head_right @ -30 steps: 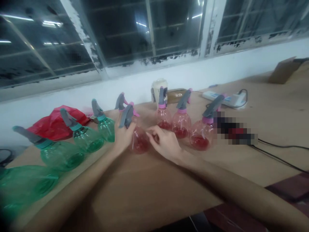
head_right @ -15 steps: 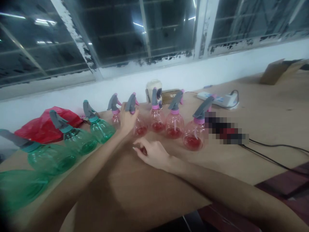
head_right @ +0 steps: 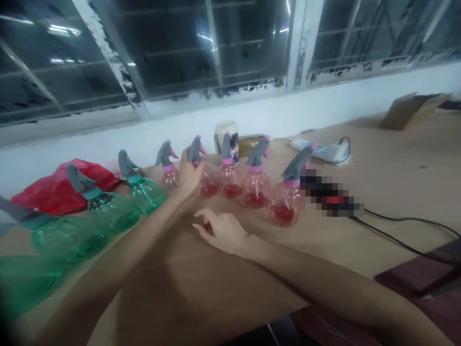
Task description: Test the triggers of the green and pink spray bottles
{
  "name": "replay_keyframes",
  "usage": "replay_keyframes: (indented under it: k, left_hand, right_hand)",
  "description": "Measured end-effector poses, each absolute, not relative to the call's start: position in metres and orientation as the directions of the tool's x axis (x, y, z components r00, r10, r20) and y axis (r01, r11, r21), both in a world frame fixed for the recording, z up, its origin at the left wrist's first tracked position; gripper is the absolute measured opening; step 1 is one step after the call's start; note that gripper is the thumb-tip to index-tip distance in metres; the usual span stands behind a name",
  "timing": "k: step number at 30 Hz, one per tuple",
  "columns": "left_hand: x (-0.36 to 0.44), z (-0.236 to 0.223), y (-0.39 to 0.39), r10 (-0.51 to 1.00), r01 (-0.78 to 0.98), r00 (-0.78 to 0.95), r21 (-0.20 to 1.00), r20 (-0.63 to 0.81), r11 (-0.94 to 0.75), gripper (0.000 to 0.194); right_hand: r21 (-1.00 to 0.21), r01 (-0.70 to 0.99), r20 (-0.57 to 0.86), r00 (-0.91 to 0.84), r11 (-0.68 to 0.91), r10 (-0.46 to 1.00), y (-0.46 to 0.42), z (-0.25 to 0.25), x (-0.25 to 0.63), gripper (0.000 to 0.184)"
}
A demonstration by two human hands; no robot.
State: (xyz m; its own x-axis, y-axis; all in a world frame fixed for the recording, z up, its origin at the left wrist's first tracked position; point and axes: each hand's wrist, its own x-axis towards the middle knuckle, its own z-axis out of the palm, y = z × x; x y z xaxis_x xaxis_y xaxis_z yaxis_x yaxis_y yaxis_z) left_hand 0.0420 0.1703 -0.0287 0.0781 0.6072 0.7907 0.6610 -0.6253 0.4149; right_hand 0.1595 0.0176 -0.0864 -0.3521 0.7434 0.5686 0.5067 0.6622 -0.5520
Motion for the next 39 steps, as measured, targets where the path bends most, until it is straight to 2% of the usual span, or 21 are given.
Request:
replay_keyframes:
  k: [5, 9, 12, 16, 18, 21, 26, 32, 35, 39]
  left_hand:
    - [0.031, -0.029, 0.147, 0.648, 0.598, 0.057, 0.493, 0.760, -0.631, 0.064]
    - [0.018, -0.025, 0.112, 0.609, 0.626, 0.097, 0.427, 0.787, -0.652, 0.072]
    - [0.018, -0.019, 0.081, 0.574, 0.597, 0.154, 0.387, 0.804, -0.702, 0.063]
    - [0.044, -0.013, 0.060, 0.678, 0.555, 0.297, 0.456, 0.673, -0.696, 0.037]
    - [0.064, -0.011, 0.064, 0.737, 0.605, 0.297, 0.478, 0.607, -0.637, 0.042]
    - [0.092, -0.007, 0.081, 0.767, 0.699, 0.242, 0.441, 0.594, -0.563, 0.052]
    - [0.110, -0.004, 0.102, 0.863, 0.848, 0.200, 0.359, 0.464, -0.389, 0.038]
    - [0.103, 0.000, 0.091, 0.885, 0.869, 0.245, 0.315, 0.396, -0.382, 0.033]
    - [0.094, 0.005, 0.077, 0.883, 0.861, 0.292, 0.300, 0.368, -0.410, 0.033]
    - [0.075, 0.009, 0.050, 0.865, 0.838, 0.350, 0.293, 0.360, -0.461, 0.023]
  right_hand:
    - [-0.556, 0.527, 0.528, -0.373, 0.643, 0.763, 0.017, -0.084, 0.160, 0.024]
    - [-0.550, 0.546, 0.509, -0.379, 0.631, 0.772, 0.016, -0.084, 0.159, 0.025]
    - [-0.541, 0.552, 0.505, -0.390, 0.635, 0.770, 0.015, -0.085, 0.157, 0.024]
    - [-0.521, 0.552, 0.512, -0.408, 0.651, 0.756, 0.015, -0.087, 0.155, 0.020]
    - [-0.516, 0.537, 0.527, -0.416, 0.667, 0.742, 0.014, -0.088, 0.154, 0.018]
    - [-0.514, 0.478, 0.547, -0.457, 0.712, 0.701, 0.012, -0.088, 0.154, 0.017]
    - [-0.494, 0.428, 0.555, -0.516, 0.757, 0.653, 0.009, -0.086, 0.152, 0.016]
    - [-0.451, 0.342, 0.661, -0.493, 0.825, 0.566, -0.002, -0.082, 0.150, 0.016]
    - [-0.381, 0.270, 0.742, -0.481, 0.884, 0.467, -0.015, -0.079, 0.147, 0.017]
    - [-0.257, 0.206, 0.804, -0.496, 0.944, 0.327, -0.028, -0.079, 0.141, 0.016]
